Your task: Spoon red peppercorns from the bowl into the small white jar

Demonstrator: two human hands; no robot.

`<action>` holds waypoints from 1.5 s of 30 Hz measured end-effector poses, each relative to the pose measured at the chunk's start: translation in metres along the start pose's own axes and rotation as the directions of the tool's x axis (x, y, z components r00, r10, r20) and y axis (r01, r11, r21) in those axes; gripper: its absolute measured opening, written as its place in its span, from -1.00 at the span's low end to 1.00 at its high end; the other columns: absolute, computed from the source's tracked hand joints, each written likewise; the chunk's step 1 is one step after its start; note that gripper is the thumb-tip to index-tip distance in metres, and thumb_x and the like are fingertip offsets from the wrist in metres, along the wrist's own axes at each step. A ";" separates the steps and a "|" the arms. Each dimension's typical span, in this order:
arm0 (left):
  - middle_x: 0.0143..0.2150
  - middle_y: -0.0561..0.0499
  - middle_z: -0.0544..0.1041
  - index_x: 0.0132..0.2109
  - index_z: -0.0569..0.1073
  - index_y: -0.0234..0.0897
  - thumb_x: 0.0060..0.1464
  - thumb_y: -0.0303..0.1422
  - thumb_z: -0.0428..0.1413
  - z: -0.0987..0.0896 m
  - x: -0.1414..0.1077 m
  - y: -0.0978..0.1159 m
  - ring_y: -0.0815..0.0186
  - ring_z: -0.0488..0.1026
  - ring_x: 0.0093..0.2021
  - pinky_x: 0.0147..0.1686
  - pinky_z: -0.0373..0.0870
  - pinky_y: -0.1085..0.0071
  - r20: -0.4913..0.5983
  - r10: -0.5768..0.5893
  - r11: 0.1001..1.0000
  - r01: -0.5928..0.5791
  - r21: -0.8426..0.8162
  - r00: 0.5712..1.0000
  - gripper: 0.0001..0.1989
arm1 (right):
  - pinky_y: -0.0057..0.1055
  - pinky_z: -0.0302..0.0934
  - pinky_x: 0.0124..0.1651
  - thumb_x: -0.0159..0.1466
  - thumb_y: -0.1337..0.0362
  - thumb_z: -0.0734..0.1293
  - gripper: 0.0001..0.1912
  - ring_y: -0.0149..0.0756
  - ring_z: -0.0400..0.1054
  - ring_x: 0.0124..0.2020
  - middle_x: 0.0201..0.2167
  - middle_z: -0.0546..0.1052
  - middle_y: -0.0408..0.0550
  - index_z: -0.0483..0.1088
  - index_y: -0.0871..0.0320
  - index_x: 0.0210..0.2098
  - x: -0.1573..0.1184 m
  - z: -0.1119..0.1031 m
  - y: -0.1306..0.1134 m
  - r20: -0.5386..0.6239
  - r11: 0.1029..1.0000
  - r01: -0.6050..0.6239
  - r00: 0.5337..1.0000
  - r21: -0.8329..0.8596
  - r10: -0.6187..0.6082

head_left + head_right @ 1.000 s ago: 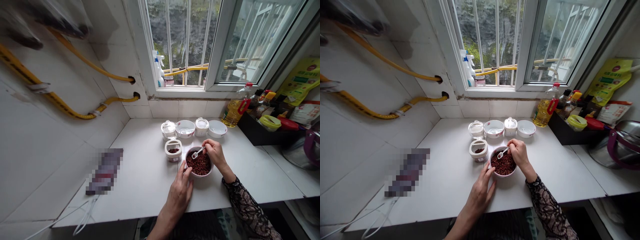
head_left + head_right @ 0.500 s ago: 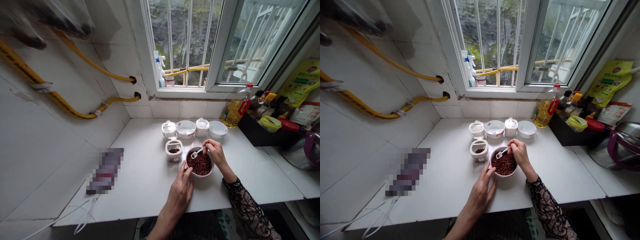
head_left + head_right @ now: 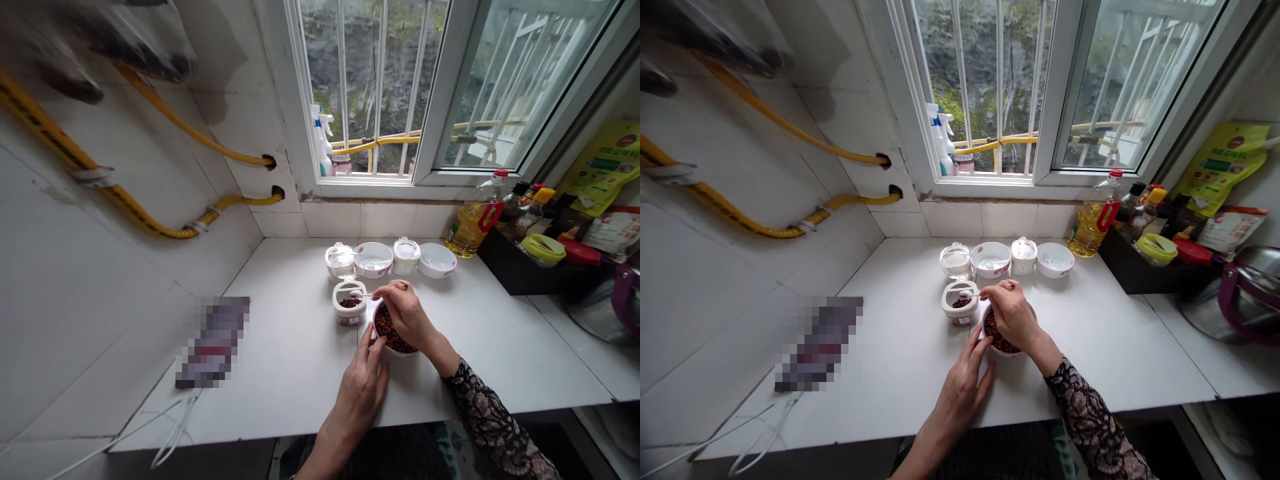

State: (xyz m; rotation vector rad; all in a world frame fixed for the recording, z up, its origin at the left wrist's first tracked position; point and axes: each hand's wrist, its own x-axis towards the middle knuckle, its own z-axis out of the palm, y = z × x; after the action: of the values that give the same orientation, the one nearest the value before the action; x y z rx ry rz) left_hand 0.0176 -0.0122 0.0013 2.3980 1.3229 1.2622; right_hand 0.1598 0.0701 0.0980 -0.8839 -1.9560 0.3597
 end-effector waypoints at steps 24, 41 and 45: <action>0.36 -0.37 0.18 0.27 0.18 -0.29 0.26 -0.56 -0.05 -0.004 0.001 0.002 0.06 0.22 0.36 0.15 0.43 0.18 0.025 -0.016 1.000 0.016 -0.008 1.000 -0.54 | -0.38 0.23 -0.37 0.08 0.26 0.19 -0.83 -0.26 0.39 -0.57 -0.68 0.51 -0.16 0.40 0.09 -0.50 -0.010 -0.025 0.022 0.051 0.764 -0.604 0.791 0.226 0.610; 0.37 -0.35 0.19 0.27 0.19 -0.27 0.25 -0.55 -0.05 -0.003 0.001 0.002 0.05 0.23 0.35 0.18 0.41 0.14 0.028 -0.027 0.999 0.028 -0.020 0.999 -0.54 | -0.42 0.10 -0.47 0.02 0.15 0.22 -0.80 -0.36 0.23 -0.64 -0.74 0.39 -0.21 0.41 0.12 -0.51 -0.009 -0.027 0.031 0.025 0.700 -0.617 0.756 0.360 0.654; 0.37 -0.37 0.19 0.26 0.21 -0.30 0.24 -0.56 -0.03 -0.004 0.002 0.002 0.05 0.26 0.34 0.16 0.43 0.18 0.023 -0.010 1.000 0.010 -0.016 1.000 -0.55 | -0.38 0.18 -0.38 0.02 0.15 0.25 -0.81 -0.34 0.28 -0.60 -0.72 0.41 -0.20 0.41 0.12 -0.50 -0.007 -0.031 0.031 0.066 0.654 -0.624 0.743 0.427 0.666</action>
State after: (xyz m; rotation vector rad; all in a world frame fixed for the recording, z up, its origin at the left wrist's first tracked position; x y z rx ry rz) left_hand 0.0168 -0.0134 0.0060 2.3847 1.3112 1.2347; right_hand 0.2017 0.0835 0.0918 -1.2559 -1.3170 1.1019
